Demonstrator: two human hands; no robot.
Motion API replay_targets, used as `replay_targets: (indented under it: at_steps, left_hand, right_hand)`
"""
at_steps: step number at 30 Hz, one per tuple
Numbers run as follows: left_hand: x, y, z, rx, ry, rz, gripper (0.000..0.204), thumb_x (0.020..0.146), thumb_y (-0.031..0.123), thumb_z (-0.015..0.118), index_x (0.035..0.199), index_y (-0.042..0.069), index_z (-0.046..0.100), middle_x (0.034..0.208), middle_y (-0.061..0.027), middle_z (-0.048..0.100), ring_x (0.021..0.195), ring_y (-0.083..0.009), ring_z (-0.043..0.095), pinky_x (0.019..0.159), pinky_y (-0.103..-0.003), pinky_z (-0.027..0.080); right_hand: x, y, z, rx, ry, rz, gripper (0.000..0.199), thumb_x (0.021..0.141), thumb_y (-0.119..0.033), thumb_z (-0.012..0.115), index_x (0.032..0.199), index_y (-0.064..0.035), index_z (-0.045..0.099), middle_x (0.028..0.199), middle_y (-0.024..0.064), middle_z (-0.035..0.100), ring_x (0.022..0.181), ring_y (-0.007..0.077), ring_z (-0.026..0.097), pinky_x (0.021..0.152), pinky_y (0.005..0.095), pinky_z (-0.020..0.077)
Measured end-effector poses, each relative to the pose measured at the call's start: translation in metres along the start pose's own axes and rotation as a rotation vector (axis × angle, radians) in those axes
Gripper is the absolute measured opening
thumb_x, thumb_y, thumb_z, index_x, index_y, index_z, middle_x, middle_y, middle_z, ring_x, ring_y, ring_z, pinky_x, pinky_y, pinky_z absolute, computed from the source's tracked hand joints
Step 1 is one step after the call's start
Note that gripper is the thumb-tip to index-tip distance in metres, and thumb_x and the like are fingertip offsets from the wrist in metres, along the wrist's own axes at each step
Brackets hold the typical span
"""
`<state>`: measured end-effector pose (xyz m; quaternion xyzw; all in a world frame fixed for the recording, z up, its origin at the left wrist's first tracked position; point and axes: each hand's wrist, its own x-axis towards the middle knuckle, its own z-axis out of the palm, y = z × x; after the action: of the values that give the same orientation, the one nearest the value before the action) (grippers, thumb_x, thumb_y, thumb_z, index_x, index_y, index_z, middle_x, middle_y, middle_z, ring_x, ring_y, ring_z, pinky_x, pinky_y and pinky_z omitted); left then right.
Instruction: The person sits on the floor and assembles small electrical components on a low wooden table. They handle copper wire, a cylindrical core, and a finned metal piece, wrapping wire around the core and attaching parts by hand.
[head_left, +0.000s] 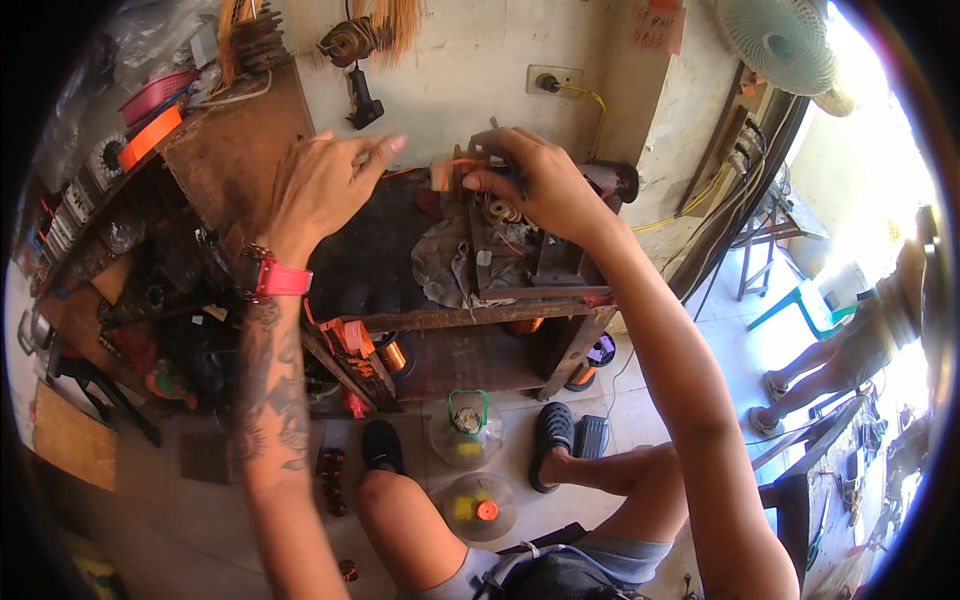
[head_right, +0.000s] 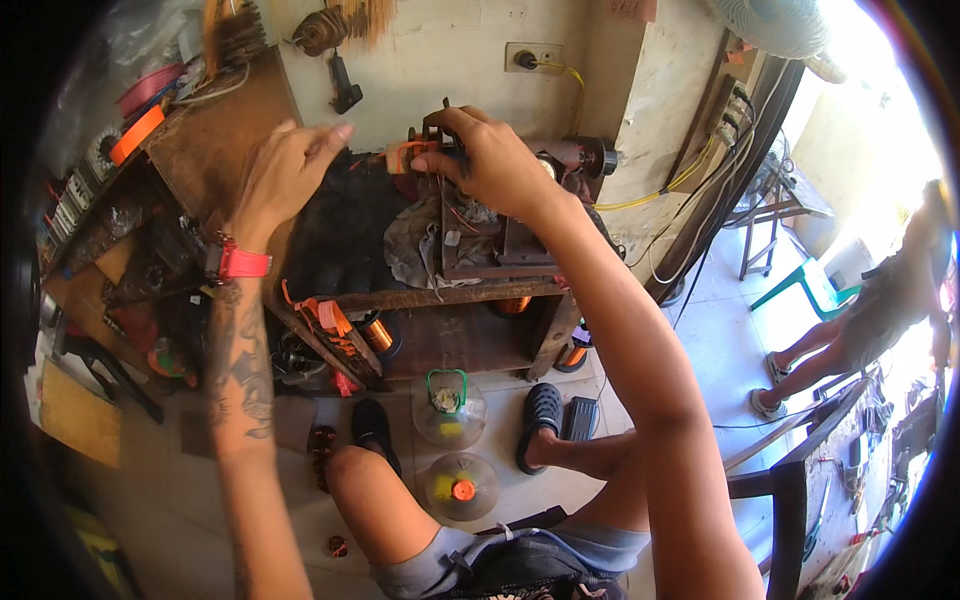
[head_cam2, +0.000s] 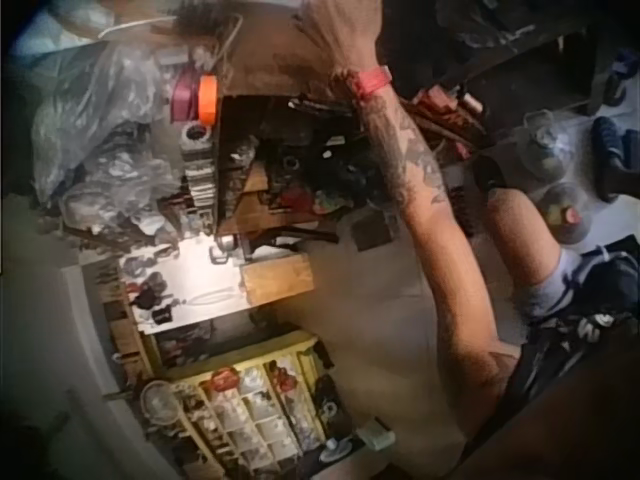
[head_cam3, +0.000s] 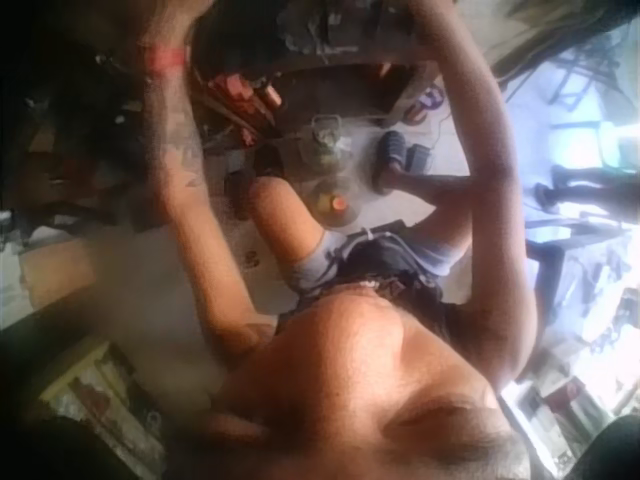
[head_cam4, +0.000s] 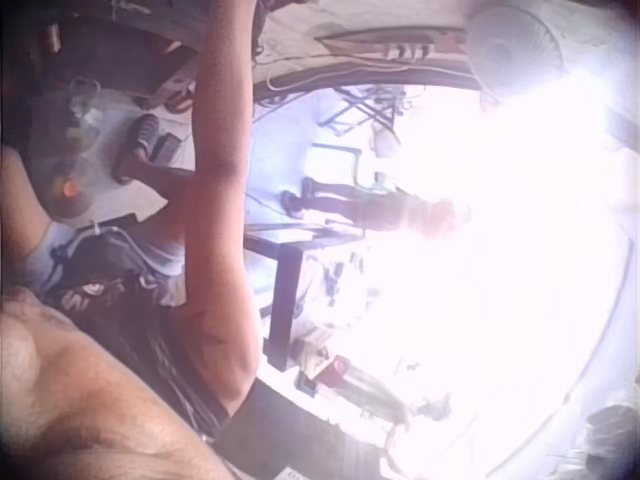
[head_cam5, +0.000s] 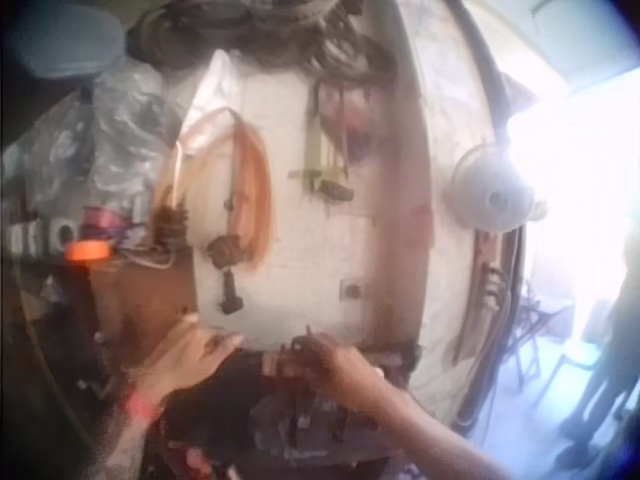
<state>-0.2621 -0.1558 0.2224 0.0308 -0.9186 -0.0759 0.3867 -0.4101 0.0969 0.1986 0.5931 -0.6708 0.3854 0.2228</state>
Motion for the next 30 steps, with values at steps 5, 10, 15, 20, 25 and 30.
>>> replay_targets:
  at_steps: [5,10,15,20,25,30]
  left_hand:
    - [0.040,0.030,-0.029,0.193,-0.102,0.394,0.029,0.105,0.037,0.060,0.104,0.011,0.073,0.105,-0.0050,0.069,0.106,-0.0249,0.057,0.103,-0.040,0.037]
    - [0.106,0.043,0.006,-0.056,0.002,0.673,0.032,0.103,0.040,0.061,0.107,0.010,0.072,0.101,-0.0097,0.071,0.101,-0.0308,0.062,0.096,-0.042,0.046]
    - [0.130,0.015,0.074,-0.205,-0.312,0.323,0.030,0.105,0.035,0.062,0.114,0.007,0.071,0.099,-0.0058,0.072,0.097,-0.0188,0.064,0.090,-0.036,0.050]
    - [0.086,-0.042,0.128,-0.889,-0.929,-0.150,0.025,0.106,0.024,0.059,0.118,0.006,0.072,0.102,0.0000,0.074,0.095,-0.0106,0.062,0.088,-0.029,0.050]
    - [0.037,-0.049,0.133,-0.739,-0.707,-0.036,0.022,0.101,0.013,0.065,0.119,0.003,0.073,0.105,-0.0013,0.075,0.096,-0.0130,0.067,0.088,-0.029,0.052]
    - [0.004,-0.020,0.098,-0.480,-0.261,-0.207,0.022,0.095,0.006,0.067,0.116,0.000,0.071,0.109,-0.0132,0.075,0.108,-0.0288,0.071,0.095,-0.038,0.053]
  right_hand:
    - [-0.018,-0.009,0.013,-0.053,0.129,0.014,0.046,0.084,-0.022,0.086,0.125,-0.0095,0.068,0.110,0.0143,0.067,0.100,0.0408,0.067,0.084,0.0449,0.0540]
    - [-0.025,-0.008,0.021,-0.076,0.184,0.001,0.047,0.084,-0.021,0.086,0.126,-0.0106,0.068,0.120,0.0137,0.066,0.104,0.0400,0.067,0.085,0.0437,0.0559]
    - [-0.029,-0.002,0.027,-0.147,0.174,-0.098,0.039,0.086,-0.021,0.084,0.122,-0.0121,0.071,0.131,0.0126,0.065,0.109,0.0369,0.070,0.084,0.0436,0.0595]
    - [-0.030,0.007,0.028,-0.183,0.171,-0.140,0.032,0.090,-0.024,0.080,0.120,-0.0156,0.071,0.129,0.0100,0.065,0.103,0.0350,0.071,0.079,0.0436,0.0601]
    - [-0.032,0.010,0.033,-0.224,0.200,-0.176,0.032,0.092,-0.025,0.076,0.124,-0.0195,0.070,0.129,0.0096,0.065,0.102,0.0340,0.071,0.079,0.0426,0.0606]
    - [-0.032,0.011,0.028,-0.434,0.129,-0.239,0.034,0.095,-0.027,0.072,0.129,-0.0229,0.068,0.135,0.0093,0.062,0.103,0.0321,0.071,0.081,0.0409,0.0618]
